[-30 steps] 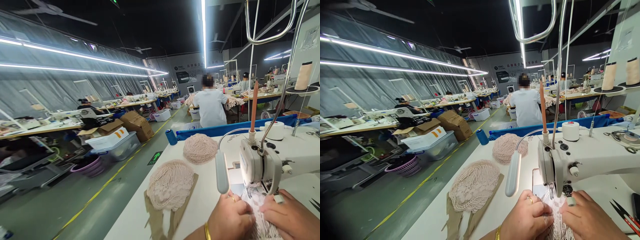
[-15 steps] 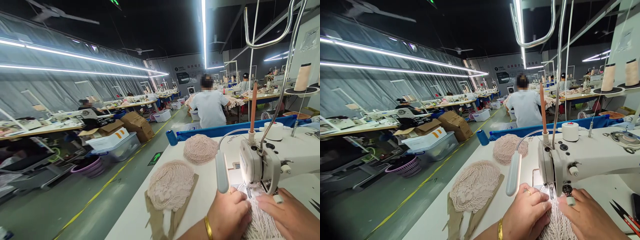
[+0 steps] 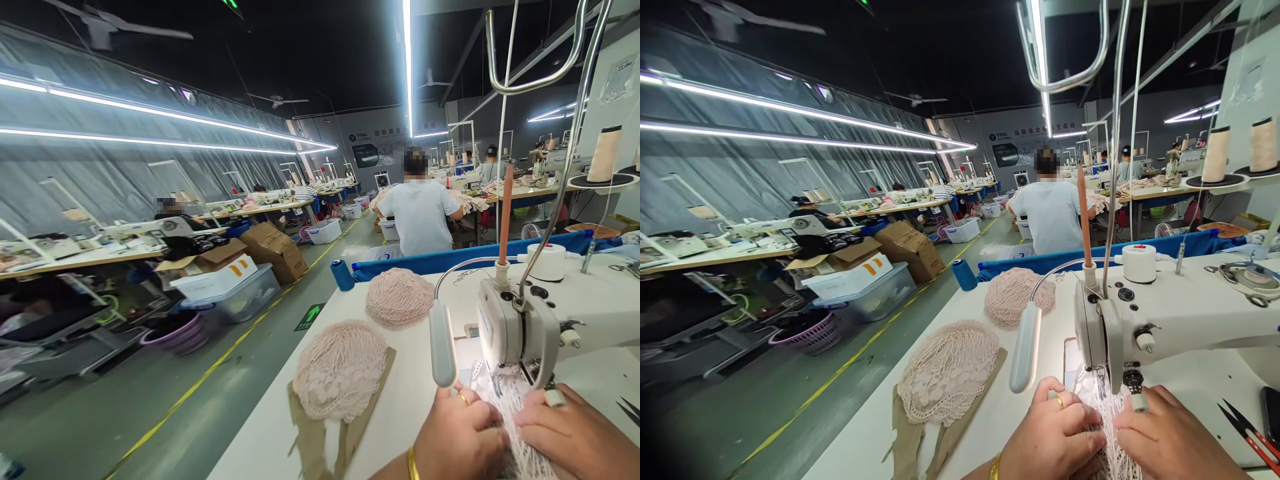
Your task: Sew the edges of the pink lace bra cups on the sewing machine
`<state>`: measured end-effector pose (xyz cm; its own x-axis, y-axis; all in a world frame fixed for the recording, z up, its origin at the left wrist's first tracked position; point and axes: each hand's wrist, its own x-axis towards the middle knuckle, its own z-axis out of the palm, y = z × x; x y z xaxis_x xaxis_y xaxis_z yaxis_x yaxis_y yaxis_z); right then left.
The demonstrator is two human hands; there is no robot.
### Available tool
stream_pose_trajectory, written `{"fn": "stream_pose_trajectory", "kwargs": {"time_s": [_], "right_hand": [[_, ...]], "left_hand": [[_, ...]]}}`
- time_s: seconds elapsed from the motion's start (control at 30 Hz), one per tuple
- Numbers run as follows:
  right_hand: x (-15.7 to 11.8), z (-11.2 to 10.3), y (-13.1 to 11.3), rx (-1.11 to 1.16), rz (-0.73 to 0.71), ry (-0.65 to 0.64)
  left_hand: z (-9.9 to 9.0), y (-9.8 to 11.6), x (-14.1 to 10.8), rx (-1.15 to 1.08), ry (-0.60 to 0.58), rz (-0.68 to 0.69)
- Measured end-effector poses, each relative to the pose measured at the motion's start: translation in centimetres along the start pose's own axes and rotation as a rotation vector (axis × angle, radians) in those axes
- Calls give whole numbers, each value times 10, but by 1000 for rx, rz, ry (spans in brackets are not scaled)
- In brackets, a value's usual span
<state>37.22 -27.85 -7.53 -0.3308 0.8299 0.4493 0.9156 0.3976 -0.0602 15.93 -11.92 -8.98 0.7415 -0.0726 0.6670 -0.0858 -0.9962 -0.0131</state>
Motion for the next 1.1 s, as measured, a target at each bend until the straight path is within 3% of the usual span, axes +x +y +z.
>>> {"fn": "stream_pose_trajectory", "kwargs": {"time_s": [0.23, 0.33, 0.43, 0.7, 1.1], "right_hand": [[5, -4, 7, -123, 6, 28], [3, -4, 7, -153, -10, 49], [0, 0, 1, -98, -16, 65], [-4, 10, -5, 43, 26, 6], [5, -1, 10, -133, -51, 60]], "left_hand": [[-13, -3, 12, 5, -123, -80], [-15, -1, 12, 4, -59, -84], [-11, 0, 6, -24, -11, -25], [-2, -1, -6, -44, -114, 22], [-16, -1, 16, -40, -258, -165]]}}
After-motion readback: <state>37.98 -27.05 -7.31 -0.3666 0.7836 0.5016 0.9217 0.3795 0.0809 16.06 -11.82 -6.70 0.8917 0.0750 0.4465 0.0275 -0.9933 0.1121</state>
